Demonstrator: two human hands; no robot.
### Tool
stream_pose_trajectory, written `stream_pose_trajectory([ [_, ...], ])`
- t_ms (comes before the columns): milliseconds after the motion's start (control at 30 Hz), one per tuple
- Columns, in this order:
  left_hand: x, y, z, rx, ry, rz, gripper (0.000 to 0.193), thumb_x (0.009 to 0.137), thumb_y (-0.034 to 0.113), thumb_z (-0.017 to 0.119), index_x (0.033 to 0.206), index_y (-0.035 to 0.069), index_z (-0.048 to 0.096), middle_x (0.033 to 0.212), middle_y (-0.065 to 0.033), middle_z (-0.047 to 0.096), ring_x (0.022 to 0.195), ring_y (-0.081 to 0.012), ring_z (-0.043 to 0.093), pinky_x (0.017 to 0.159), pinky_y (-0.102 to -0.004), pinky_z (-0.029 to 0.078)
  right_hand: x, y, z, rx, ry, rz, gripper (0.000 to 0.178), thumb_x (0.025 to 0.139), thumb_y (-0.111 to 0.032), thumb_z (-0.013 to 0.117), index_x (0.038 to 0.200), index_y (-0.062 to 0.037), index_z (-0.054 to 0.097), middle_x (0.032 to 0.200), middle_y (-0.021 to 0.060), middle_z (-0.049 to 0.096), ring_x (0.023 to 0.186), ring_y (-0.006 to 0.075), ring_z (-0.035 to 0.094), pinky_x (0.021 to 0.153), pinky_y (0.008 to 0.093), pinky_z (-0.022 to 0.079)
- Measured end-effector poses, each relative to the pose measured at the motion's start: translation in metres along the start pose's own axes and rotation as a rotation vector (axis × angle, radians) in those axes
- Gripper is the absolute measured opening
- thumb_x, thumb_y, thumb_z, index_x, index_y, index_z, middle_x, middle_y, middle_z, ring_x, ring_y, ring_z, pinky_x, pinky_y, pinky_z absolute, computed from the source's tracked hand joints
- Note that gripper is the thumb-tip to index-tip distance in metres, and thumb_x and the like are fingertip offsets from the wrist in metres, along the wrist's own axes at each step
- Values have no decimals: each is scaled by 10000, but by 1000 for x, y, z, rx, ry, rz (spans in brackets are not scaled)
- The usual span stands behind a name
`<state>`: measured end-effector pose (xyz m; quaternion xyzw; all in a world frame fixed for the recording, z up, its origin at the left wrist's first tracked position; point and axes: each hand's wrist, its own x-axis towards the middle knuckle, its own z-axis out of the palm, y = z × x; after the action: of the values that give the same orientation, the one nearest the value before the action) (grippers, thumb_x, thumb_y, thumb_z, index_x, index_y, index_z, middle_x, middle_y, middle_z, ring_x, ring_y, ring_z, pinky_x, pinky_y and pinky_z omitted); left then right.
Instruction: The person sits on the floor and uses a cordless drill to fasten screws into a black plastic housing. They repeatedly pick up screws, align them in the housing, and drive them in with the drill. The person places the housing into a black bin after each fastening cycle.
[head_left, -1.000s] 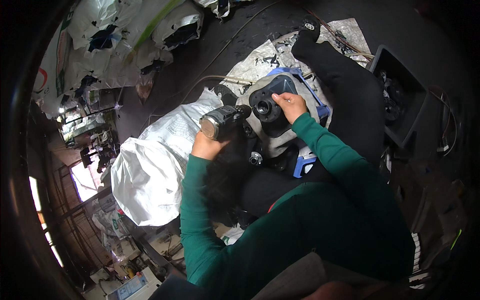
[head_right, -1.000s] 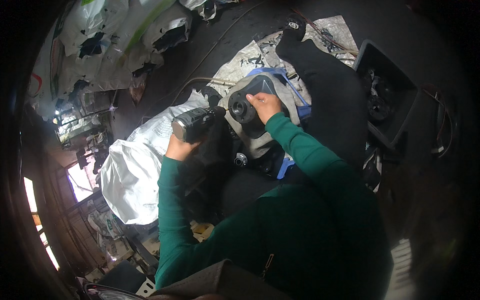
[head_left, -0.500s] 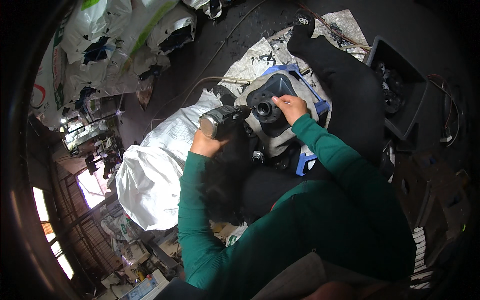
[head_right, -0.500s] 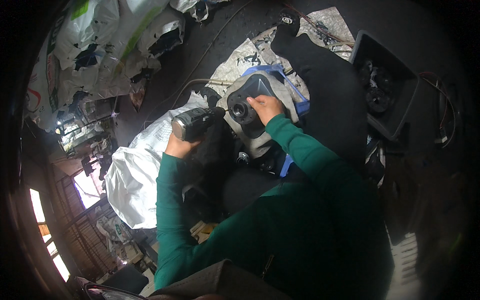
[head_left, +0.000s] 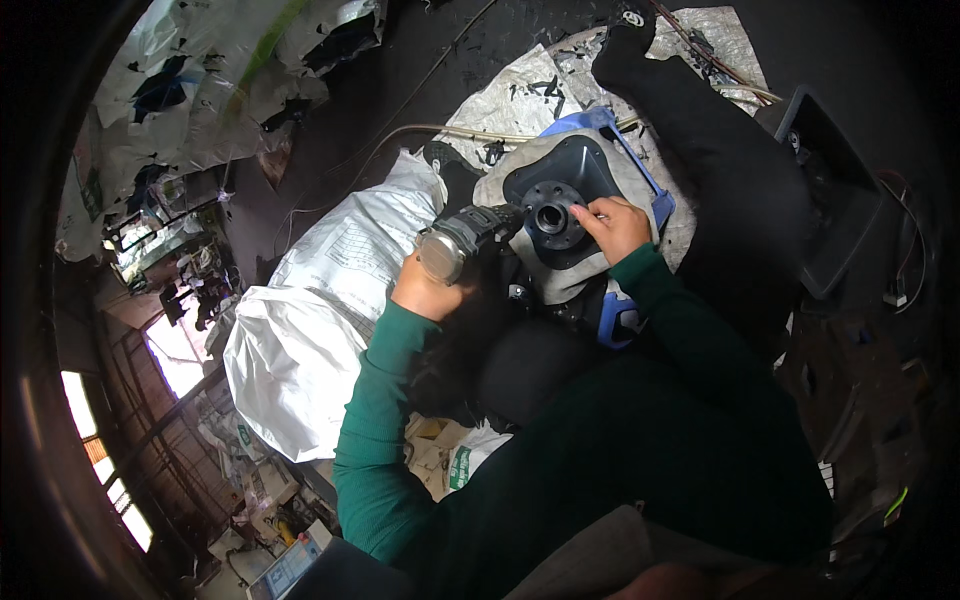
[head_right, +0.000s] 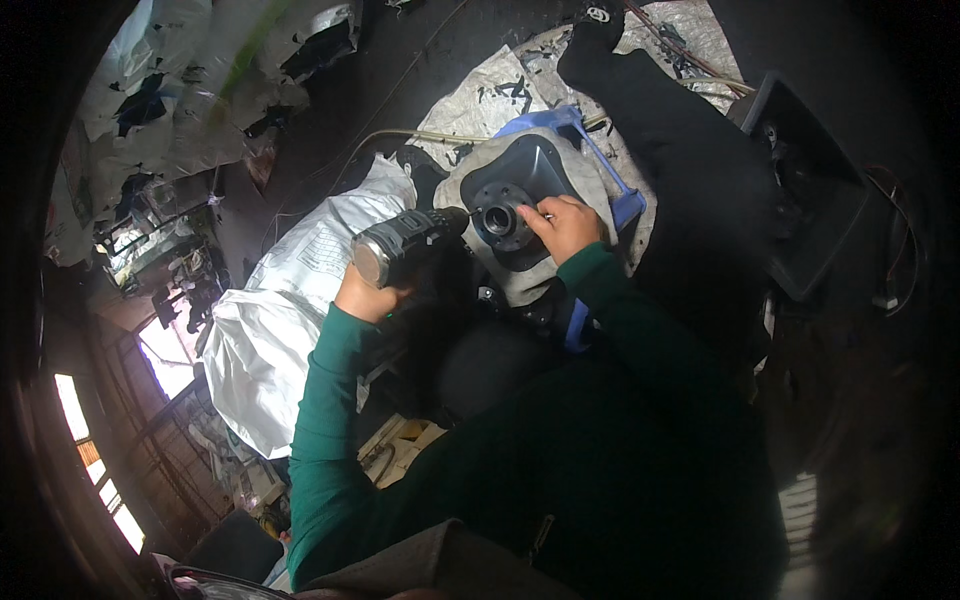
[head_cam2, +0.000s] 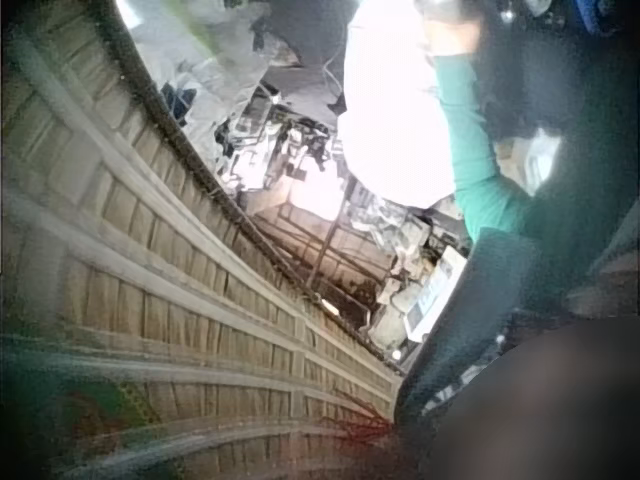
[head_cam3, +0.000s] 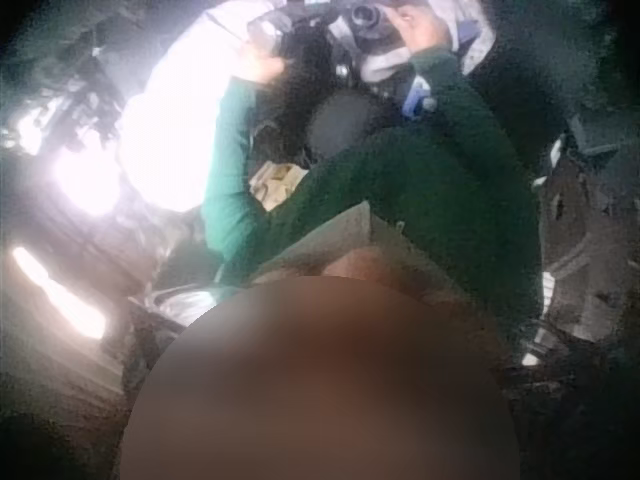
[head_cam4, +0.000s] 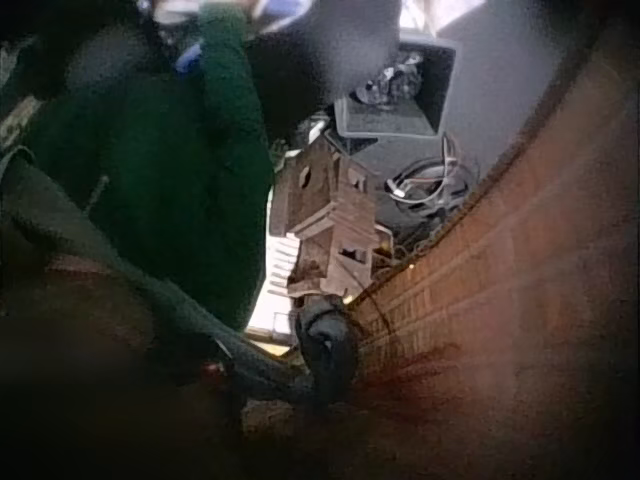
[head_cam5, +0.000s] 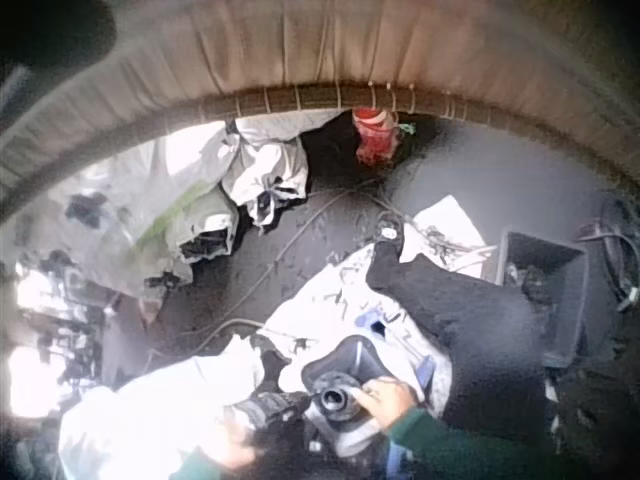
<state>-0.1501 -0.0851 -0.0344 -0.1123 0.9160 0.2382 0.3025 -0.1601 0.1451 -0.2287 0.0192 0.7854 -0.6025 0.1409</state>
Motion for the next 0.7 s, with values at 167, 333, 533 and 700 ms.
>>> stream_pose_trajectory([
  [167,5,-1,2,61,0,43,450,669,153,767,1075,27,619,1044,-152,646,991,-323,608,886,-358,478,-3,-1,3,-106,57,-103,255,812,-277,713,733,-40,662,659,99,583,589,246,576,531,339,426],
  [333,-3,0,5,-133,-1,-28,469,664,122,778,1090,8,617,1077,-130,645,1001,-278,611,886,-341,474,-4,-3,2,-173,57,-135,247,813,-282,710,759,-46,667,670,102,582,597,268,575,546,355,432],
  [533,-36,16,8,-686,173,-102,398,743,46,744,1112,-4,601,987,-53,663,883,-131,604,774,-279,492,-7,4,6,-269,123,-214,295,827,-343,684,781,-52,682,698,117,596,634,302,585,582,377,450],
  [700,-99,21,-5,-568,235,37,462,721,55,765,1144,5,585,1046,-68,647,948,-156,598,839,-303,483,-6,-1,-19,323,-82,258,363,907,-341,572,989,0,665,659,11,580,627,146,563,587,298,443],
])
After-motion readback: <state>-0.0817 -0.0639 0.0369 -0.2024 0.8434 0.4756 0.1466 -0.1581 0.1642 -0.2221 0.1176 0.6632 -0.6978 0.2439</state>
